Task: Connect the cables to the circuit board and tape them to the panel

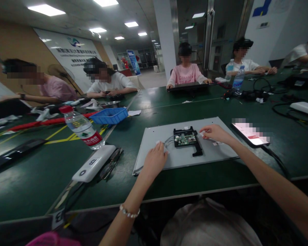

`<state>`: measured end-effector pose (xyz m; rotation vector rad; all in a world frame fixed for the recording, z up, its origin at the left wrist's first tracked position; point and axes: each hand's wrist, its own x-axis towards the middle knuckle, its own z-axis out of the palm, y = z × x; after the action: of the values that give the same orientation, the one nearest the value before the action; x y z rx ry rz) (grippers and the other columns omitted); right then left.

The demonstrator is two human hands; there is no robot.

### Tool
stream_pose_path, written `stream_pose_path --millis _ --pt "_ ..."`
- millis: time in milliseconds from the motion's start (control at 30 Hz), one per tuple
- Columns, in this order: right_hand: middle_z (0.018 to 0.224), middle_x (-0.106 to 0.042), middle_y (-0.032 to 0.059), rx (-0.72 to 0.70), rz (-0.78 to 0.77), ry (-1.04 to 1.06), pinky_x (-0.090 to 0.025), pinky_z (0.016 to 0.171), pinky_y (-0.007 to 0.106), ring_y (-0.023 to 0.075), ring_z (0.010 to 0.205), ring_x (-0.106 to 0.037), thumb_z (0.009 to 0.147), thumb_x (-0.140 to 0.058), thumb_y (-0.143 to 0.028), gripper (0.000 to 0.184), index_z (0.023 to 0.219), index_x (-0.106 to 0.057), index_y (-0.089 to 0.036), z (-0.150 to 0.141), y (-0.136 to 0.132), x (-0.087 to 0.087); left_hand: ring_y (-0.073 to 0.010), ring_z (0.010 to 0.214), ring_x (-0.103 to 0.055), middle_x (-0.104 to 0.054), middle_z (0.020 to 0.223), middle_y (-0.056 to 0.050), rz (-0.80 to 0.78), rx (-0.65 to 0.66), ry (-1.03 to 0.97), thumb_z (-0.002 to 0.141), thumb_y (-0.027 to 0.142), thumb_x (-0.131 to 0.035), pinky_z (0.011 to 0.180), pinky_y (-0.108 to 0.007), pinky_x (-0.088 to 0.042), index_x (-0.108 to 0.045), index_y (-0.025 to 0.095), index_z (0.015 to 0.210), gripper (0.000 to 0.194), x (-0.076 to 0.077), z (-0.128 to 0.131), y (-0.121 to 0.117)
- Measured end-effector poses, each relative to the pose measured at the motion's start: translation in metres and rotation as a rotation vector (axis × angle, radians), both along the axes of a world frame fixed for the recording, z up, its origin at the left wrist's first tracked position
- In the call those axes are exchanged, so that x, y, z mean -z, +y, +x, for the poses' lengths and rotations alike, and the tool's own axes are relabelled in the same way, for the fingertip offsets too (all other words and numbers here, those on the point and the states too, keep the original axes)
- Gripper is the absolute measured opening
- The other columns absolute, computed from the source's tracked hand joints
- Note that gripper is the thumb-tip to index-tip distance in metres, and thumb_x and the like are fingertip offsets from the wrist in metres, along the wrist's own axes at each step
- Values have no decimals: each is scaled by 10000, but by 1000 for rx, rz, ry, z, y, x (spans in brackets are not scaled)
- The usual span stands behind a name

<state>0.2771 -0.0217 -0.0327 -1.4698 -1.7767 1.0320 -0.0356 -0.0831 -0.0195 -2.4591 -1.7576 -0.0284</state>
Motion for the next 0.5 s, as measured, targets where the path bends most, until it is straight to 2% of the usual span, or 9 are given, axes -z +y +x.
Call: stream_pose_path --millis 133,200,333,500 --pt "810 -711 89 9 -16 118 -557 707 277 162 738 -684 827 -509 -94 269 1059 -640 -130 -4 0 0 -254 1347 -350 -366 1452 -182 -37 -23 51 964 274 -359 1048 -383 -350 -376 59 1364 455 -5 1 -4" --pt "820 -709 92 28 -31 151 -562 690 266 161 740 -689 827 -511 -92 227 1012 -637 -127 -7 0 -1 -257 1354 -334 -361 1458 -174 -39 -33 64 968 277 -337 1047 -398 -347 -374 66 1367 453 -7 2 -6" --pt "824 -704 87 52 -46 165 -565 645 239 163 737 -695 808 -554 -98 102 865 -631 -134 -10 1 0 -274 1288 -421 -394 1435 -166 -44 -51 31 941 298 -398 1017 -410 -370 -413 105 1334 439 -15 3 -4" --pt "850 -702 78 49 -6 168 -560 624 221 161 738 -696 792 -595 -137 66 839 -641 -141 -10 -1 -2 -286 1159 -524 -480 1338 -149 -11 -79 -59 899 340 -476 949 -396 -416 -465 153 1274 420 -30 8 5"
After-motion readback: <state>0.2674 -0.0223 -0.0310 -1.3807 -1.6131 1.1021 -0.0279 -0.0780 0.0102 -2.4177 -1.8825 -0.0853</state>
